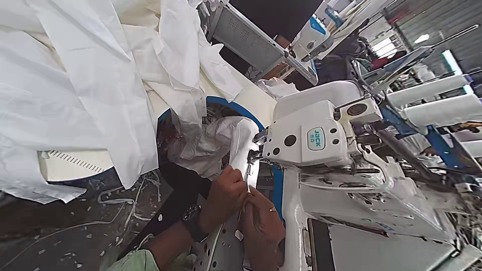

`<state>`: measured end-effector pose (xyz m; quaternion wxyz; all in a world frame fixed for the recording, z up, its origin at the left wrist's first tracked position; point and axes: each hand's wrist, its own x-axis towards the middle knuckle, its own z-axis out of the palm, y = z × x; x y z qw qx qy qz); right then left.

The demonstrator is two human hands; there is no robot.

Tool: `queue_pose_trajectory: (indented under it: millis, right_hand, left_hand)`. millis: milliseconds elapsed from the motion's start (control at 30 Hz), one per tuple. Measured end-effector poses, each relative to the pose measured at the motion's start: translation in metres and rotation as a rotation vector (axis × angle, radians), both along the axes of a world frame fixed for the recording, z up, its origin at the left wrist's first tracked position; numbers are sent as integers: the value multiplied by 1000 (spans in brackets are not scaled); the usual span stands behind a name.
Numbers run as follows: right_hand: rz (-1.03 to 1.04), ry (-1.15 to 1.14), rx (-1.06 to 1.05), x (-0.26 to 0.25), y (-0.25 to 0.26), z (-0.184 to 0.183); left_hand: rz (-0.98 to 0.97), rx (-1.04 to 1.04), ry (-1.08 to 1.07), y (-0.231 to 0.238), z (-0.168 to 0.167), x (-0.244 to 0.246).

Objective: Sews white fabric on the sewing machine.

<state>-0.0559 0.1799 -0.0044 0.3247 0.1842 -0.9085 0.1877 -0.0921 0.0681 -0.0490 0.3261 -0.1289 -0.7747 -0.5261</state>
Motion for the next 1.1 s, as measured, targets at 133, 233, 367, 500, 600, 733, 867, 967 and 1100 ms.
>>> queue_pose_trajectory:
  millis: [133, 233, 367, 500, 600, 733, 867, 967, 1100]
  right_hand:
    - [-76, -5, 87, -10, -2, -1]
    - [-66, -27, 134, -6, -7, -1]
    - [-57, -29, 230, 3, -16, -7]
    - [-70, 4, 311, 5, -21, -7]
    - [-87, -28, 302, 3, -24, -4]
    - [-97, -17, 295, 2, -23, -7]
    - [-85, 18, 274, -2, -24, -10]
    - [-7, -177, -87, 20, -4, 5]
    - [-110, -630, -439, 51, -25, 58]
  left_hand:
    - [15, -108, 14, 3, 0, -6]
    - [-67, -150, -15, -13, 15, -5]
    - [-259, -17, -382, -65, 83, -47]
    - [-680, 504, -866, -26, 16, -140]
    - [-583, 753, -883, -5, 19, -191]
    - [-419, 643, -921, 17, 0, -204]
    - [-238, 702, -990, 32, -33, -152]
    - [-170, 850, -821, -11, -21, -124]
    - [-658, 557, -18, -22, 132, 14]
